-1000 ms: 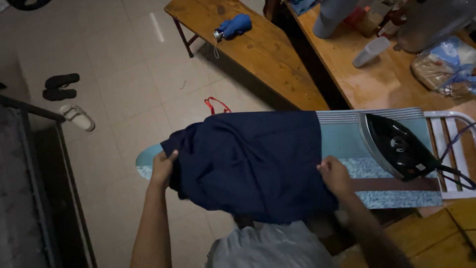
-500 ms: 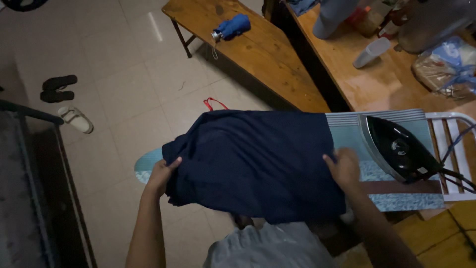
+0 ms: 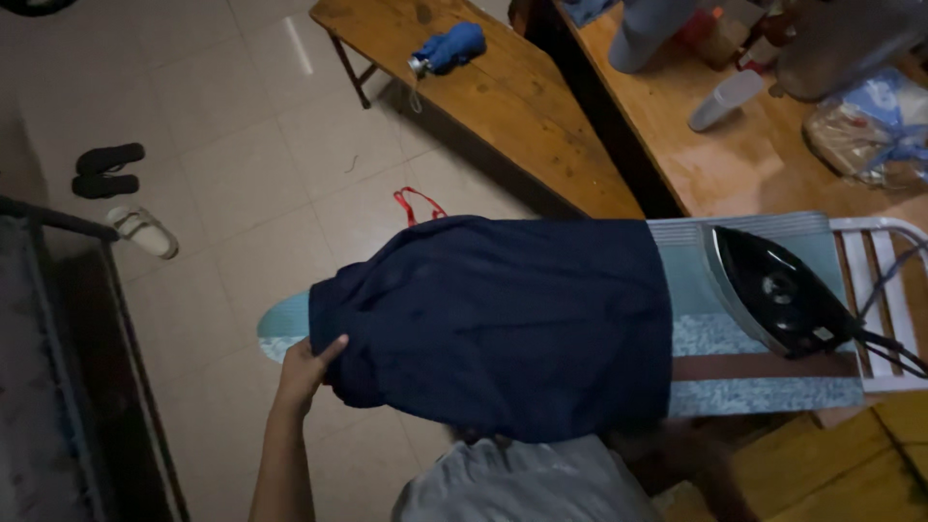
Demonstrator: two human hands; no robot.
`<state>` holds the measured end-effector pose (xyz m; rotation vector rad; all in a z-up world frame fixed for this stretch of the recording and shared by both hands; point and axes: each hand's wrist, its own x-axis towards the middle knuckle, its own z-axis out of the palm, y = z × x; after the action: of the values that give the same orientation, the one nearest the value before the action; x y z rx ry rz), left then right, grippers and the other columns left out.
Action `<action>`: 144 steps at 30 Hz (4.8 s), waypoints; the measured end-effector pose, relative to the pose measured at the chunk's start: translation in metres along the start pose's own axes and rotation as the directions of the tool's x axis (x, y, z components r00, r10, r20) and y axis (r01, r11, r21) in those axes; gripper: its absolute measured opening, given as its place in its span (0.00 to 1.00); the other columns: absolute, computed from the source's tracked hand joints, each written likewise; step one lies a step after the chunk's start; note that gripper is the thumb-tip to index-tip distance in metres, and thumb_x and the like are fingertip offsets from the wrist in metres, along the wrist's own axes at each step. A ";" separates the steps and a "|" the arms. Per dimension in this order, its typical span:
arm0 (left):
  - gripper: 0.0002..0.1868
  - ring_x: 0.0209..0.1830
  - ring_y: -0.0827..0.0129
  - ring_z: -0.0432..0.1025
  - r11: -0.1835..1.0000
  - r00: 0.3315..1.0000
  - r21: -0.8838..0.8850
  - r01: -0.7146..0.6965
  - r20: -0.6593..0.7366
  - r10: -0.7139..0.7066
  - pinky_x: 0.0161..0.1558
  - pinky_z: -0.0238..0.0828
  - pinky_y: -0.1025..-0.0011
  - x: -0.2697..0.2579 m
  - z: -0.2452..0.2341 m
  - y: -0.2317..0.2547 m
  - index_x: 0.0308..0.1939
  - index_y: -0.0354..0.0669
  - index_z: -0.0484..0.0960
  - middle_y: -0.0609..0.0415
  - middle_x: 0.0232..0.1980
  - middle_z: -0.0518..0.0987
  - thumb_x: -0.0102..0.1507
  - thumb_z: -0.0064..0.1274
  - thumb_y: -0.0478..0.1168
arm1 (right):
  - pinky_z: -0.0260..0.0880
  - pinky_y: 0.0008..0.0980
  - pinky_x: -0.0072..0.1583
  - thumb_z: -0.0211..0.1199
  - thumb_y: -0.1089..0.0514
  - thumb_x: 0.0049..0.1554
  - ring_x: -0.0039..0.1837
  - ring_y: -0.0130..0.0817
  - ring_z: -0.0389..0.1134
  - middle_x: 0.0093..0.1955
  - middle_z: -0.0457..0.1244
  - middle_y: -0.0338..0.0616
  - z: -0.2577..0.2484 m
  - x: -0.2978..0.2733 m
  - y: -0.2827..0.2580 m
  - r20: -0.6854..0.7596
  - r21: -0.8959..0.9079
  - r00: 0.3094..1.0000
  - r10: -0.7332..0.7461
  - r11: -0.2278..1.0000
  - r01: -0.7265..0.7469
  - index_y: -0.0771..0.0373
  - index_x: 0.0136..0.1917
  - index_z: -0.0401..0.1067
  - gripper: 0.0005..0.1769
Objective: The person irons a dark blue garment on a light blue ironing board. They use a black electric iron to smooth the fabric, repeatedly adjusting the garment's position and folding it to cover different sections. The person works methodically across the surface of the item.
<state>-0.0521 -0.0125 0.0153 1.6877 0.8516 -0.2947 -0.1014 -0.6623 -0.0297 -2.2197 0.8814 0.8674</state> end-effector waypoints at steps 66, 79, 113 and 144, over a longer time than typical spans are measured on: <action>0.07 0.38 0.69 0.67 0.947 0.953 -0.319 -0.042 -0.298 -0.058 0.42 0.67 0.68 0.072 -0.025 -0.037 0.41 0.43 0.79 0.57 0.38 0.74 0.65 0.59 0.42 | 0.73 0.43 0.37 0.60 0.22 0.51 0.32 0.46 0.72 0.31 0.69 0.50 0.042 -0.118 -0.398 0.341 -0.663 0.451 -0.825 0.129 0.737 0.62 0.34 0.77 0.39; 0.08 0.32 0.72 0.64 0.973 0.955 -0.211 -0.092 -0.296 0.026 0.38 0.65 0.69 0.079 -0.016 -0.040 0.37 0.43 0.76 0.59 0.32 0.71 0.66 0.58 0.41 | 0.74 0.44 0.41 0.62 0.23 0.52 0.37 0.49 0.74 0.33 0.69 0.54 0.144 -0.173 -0.458 0.340 -0.570 0.370 -0.865 0.123 0.812 0.64 0.33 0.79 0.39; 0.08 0.35 0.69 0.67 0.981 0.946 -0.193 0.033 -0.309 -0.093 0.38 0.67 0.66 0.064 -0.024 -0.021 0.40 0.42 0.76 0.58 0.36 0.74 0.66 0.57 0.42 | 0.72 0.38 0.35 0.54 0.19 0.52 0.29 0.39 0.72 0.26 0.68 0.46 -0.089 -0.038 -0.312 0.155 -0.818 0.676 -0.720 0.290 0.497 0.58 0.43 0.81 0.40; 0.13 0.37 0.69 0.70 0.986 0.987 -0.139 -0.092 -0.146 0.072 0.36 0.65 0.70 0.047 -0.041 -0.023 0.45 0.39 0.82 0.55 0.40 0.78 0.64 0.60 0.45 | 0.68 0.57 0.60 0.60 0.33 0.62 0.58 0.62 0.64 0.58 0.62 0.69 -0.002 -0.028 0.038 0.160 -0.210 0.983 0.085 0.976 -0.050 0.71 0.61 0.68 0.37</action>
<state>-0.0442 0.0452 -0.0174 1.6160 0.8826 -0.0561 -0.1447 -0.6765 -0.0182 -2.2590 0.8230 1.2080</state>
